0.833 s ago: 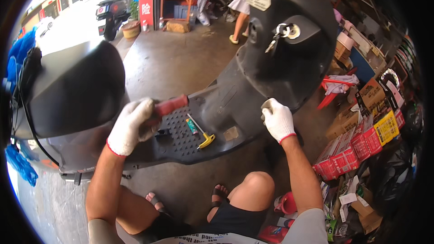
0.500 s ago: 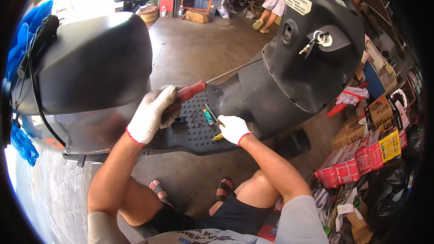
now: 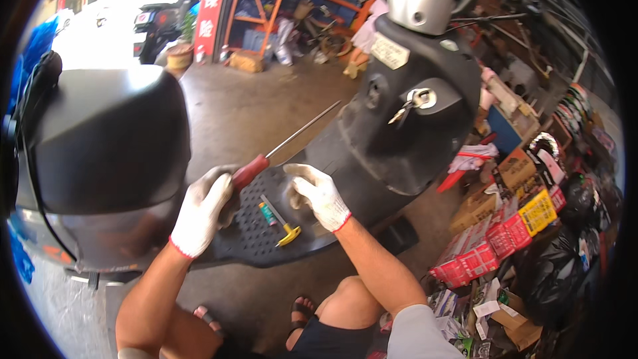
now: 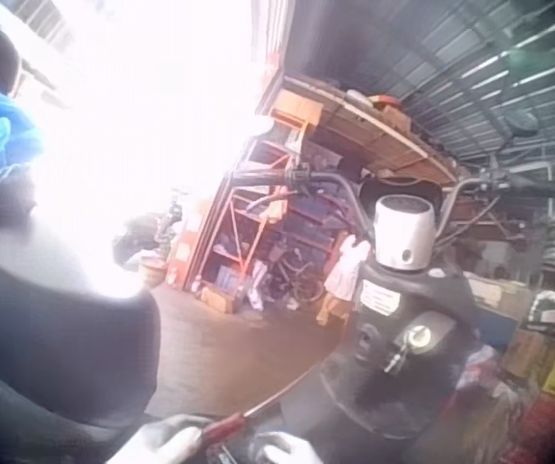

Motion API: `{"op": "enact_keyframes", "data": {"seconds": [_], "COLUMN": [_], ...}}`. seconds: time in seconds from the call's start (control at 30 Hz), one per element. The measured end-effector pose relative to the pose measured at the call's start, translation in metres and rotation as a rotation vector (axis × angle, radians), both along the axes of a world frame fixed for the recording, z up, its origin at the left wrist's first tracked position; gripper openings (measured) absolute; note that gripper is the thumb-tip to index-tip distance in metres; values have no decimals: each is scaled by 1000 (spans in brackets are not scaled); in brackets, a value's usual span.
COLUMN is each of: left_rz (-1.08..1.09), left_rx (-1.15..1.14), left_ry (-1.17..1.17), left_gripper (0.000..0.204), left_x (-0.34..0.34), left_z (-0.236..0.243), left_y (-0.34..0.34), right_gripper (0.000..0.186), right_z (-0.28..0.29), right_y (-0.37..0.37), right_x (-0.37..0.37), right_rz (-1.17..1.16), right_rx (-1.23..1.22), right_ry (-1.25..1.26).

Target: The person puts on gloves and uses a screwdriver to remove screws from the front panel of a scooter. They place a blue plastic bag on the seat, then continue unscrewing and removing the front cover to access the internal components.

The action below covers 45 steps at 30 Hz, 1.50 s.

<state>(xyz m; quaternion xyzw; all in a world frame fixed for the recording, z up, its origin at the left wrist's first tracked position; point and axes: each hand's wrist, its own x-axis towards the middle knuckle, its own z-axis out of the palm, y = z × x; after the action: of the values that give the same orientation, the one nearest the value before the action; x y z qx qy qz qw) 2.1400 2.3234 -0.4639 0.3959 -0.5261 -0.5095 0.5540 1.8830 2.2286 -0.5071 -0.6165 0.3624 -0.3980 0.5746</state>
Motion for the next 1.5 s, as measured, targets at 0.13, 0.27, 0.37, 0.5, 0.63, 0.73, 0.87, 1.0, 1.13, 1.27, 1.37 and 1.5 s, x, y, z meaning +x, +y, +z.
{"op": "enact_keyframes", "data": {"seconds": [0.13, 0.27, 0.37, 0.5, 0.63, 0.73, 0.87, 1.0, 1.13, 1.27, 1.37, 1.5], "left_rz": [-51, -59, -25, 64, 139, 170, 268, 267, 377, 371, 312, 365], "left_rx": [-31, -248, -388, -554, -596, -662, -786, -796, -903, -901, -860, -900], "left_ry": [-25, -152, -205, -139, -14, 68, -77, -56, -109, -113, -112, -199], "left_gripper": [38, 39, 43, 47, 41, 36, 36, 37, 35, 35, 36, 36], "left_x": [-15, -19, -20, -24, -39, -52, -62, -64, -64, -63, -63, -59], "left_z": [22, 32, 49, 73, 118, 147, 161, 177, 182, 184, 179, 175], "left_y": [0, -4, -1, -6, -13, -20, -30, -27, -38, -36, -38, -41], "right_gripper": [38, 32, 27, 29, 27, 27, 23, 22, 26, 25, 24, 24], "right_z": [102, 142, 167, 207, 235, 244, 256, 260, 258, 257, 257, 252], "right_y": [12, 23, 31, 28, 12, -7, -3, -6, -14, -16, -14, -20], "right_x": [-6, -16, -14, -22, -46, -65, -46, -48, -51, -51, -47, -50], "right_rz": [134, 78, 4, -51, -93, -36, -214, -135, -29, -55, -181, -121], "right_rx": [31, -29, -141, -288, -268, -236, -154, -142, -147, -182, -199, -197], "right_ry": [-323, -285, -223, -345, -505, -535, -649, -709, -751, -738, -762, -740]}}
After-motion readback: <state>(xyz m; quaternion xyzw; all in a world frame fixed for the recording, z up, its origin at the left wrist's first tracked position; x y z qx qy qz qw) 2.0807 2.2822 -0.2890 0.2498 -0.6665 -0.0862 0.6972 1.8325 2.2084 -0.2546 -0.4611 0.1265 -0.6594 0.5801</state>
